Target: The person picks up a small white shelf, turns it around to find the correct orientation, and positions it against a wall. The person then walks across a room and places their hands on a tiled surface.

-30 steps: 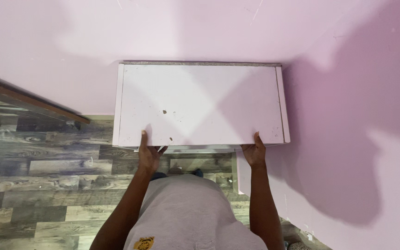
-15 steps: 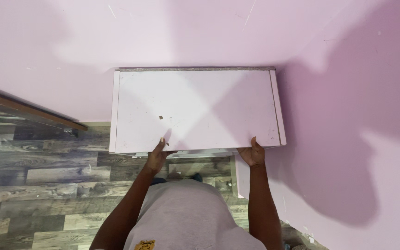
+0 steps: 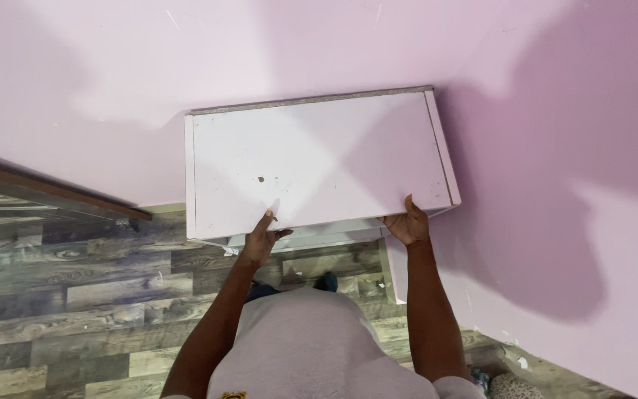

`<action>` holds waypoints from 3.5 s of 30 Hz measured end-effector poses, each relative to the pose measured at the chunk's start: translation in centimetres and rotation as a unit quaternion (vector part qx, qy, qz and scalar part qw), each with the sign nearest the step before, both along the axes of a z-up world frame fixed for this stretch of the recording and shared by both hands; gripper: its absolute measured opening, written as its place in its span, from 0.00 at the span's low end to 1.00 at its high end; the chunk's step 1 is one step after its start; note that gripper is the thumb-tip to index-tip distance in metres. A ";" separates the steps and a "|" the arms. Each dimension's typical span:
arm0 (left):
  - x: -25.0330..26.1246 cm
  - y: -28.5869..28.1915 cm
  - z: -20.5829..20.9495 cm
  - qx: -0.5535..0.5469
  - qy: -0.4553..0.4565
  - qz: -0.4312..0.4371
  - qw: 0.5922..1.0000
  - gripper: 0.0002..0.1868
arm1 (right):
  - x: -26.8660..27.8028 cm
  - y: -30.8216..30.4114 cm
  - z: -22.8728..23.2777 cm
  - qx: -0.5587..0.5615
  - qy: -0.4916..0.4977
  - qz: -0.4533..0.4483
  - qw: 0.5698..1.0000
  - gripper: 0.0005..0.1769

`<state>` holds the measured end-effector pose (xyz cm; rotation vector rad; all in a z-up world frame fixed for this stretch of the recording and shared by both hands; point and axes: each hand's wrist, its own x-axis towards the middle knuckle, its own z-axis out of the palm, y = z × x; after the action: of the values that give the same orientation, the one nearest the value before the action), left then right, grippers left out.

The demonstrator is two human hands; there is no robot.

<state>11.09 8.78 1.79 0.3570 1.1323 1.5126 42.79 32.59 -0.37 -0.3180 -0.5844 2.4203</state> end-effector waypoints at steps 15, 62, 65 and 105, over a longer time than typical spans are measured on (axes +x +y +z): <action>0.0 -1.8 -1.4 -0.009 -0.142 0.021 0.990 0.29 | -3.2 -5.2 6.0 -0.105 -0.203 -0.231 0.946 0.32; 3.5 -8.8 -0.5 -0.051 -0.093 0.016 0.994 0.32 | 2.8 -14.3 3.4 -0.090 -0.212 -0.241 0.943 0.24; 2.6 -7.1 -1.1 -0.047 -0.106 0.019 0.993 0.29 | 1.5 -12.5 3.3 -0.083 -0.203 -0.238 0.946 0.22; 16.3 6.1 2.9 -0.122 -0.140 -0.065 0.980 0.36 | 3.4 -6.2 7.2 -0.085 -0.208 -0.115 0.968 0.32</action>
<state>27.39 14.92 4.70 0.0462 1.0340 1.2468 46.20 26.42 6.81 -0.9306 -0.4832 2.1887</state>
